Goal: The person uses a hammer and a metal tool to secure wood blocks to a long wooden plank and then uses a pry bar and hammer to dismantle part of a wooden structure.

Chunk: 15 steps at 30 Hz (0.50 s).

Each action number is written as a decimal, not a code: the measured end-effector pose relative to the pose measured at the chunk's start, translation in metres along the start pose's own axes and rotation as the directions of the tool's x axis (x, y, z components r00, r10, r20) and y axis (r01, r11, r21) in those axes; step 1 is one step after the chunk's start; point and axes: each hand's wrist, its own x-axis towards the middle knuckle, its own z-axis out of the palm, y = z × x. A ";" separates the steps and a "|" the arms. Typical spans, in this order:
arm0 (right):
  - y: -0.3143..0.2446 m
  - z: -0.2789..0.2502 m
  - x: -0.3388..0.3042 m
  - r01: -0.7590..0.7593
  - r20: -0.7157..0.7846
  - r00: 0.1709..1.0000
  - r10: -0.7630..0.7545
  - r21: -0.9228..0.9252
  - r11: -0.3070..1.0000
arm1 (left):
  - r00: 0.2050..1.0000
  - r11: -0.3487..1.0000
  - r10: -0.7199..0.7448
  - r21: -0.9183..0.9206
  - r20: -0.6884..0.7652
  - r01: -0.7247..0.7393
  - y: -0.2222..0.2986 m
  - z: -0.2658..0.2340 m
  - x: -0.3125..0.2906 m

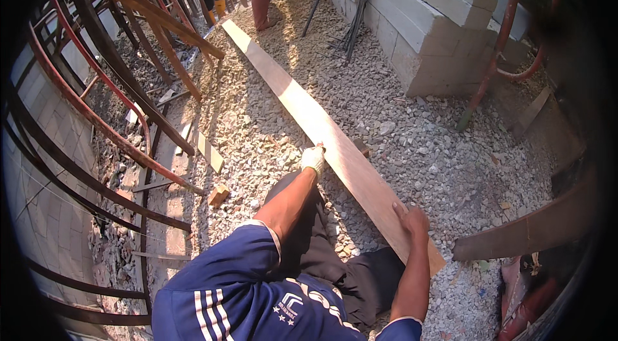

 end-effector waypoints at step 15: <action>0.225 -0.082 -0.271 -0.184 -0.184 0.960 0.211 0.153 0.971 | 0.868 0.799 -0.484 -0.349 0.112 0.490 0.050 -0.117 -0.006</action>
